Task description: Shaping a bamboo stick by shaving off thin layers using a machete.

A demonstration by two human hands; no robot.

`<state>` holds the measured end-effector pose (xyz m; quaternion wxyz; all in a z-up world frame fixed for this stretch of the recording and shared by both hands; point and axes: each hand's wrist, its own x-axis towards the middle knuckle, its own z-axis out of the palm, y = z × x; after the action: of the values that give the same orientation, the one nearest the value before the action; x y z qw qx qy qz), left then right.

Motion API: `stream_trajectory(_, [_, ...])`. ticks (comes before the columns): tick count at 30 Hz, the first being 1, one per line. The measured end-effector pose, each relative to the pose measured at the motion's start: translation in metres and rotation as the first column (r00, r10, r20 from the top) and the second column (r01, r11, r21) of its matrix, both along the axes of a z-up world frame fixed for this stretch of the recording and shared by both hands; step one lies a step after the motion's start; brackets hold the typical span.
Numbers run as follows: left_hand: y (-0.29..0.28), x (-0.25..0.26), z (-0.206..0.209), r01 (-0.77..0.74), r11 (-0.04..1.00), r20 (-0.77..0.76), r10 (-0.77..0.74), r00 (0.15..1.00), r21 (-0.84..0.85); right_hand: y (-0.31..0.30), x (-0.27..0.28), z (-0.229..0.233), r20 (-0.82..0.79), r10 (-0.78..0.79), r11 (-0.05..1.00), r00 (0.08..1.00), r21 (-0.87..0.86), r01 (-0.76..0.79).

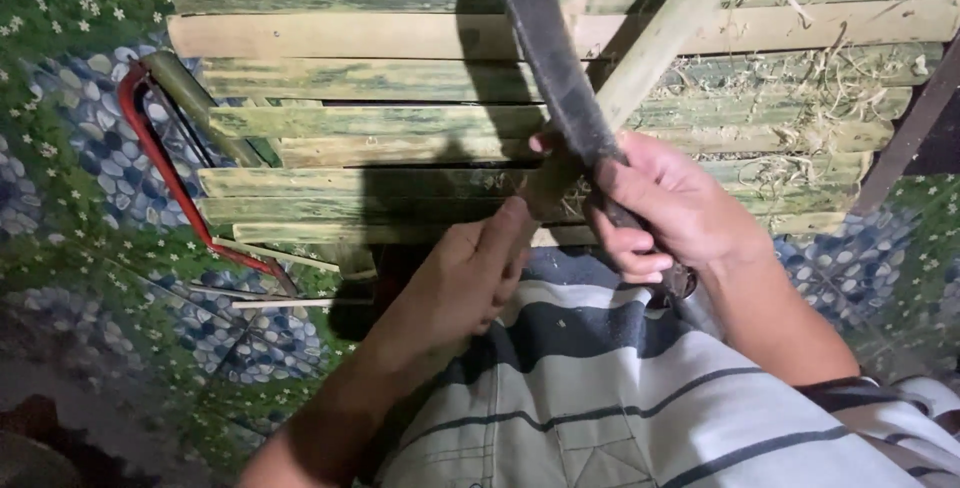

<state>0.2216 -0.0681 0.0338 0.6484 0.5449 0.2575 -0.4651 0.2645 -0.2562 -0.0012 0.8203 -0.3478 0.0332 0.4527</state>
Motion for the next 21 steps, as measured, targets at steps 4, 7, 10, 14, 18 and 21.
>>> stream_trajectory(4, [-0.003, 0.002, 0.007, -0.068, 0.997, -0.065, 0.067, 0.996, -0.022, 0.002, -0.014, -0.012, -0.035, 0.057, 0.998, 0.998, 0.037, -0.055])
stream_trajectory(7, [-0.006, 0.014, 0.022, -0.083, 0.997, -0.063, 0.083, 0.995, -0.008, 0.0, -0.023, -0.011, -0.01, 0.086, 0.995, 0.996, 0.051, -0.085])
stream_trajectory(10, [-0.004, 0.002, 0.011, -0.054, 0.998, -0.07, 0.056, 0.996, 0.025, 0.0, -0.004, 0.005, 0.0, -0.008, 1.0, 1.0, -0.026, 0.008])
stream_trajectory(14, [-0.002, -0.002, 0.015, -0.084, 0.996, -0.111, 0.081, 0.991, -0.026, -0.003, 0.004, 0.005, -0.035, -0.114, 0.993, 0.993, -0.018, 0.113])
stream_trajectory(18, [0.001, 0.005, 0.014, -0.027, 0.995, -0.137, 0.014, 0.99, -0.098, -0.003, -0.017, 0.004, -0.084, -0.033, 0.999, 0.996, 0.0, 0.033])
stream_trajectory(21, [0.009, -0.004, 0.005, -0.001, 0.992, -0.16, -0.02, 0.987, -0.13, -0.009, -0.015, 0.006, -0.102, -0.022, 1.0, 0.995, -0.02, 0.02])
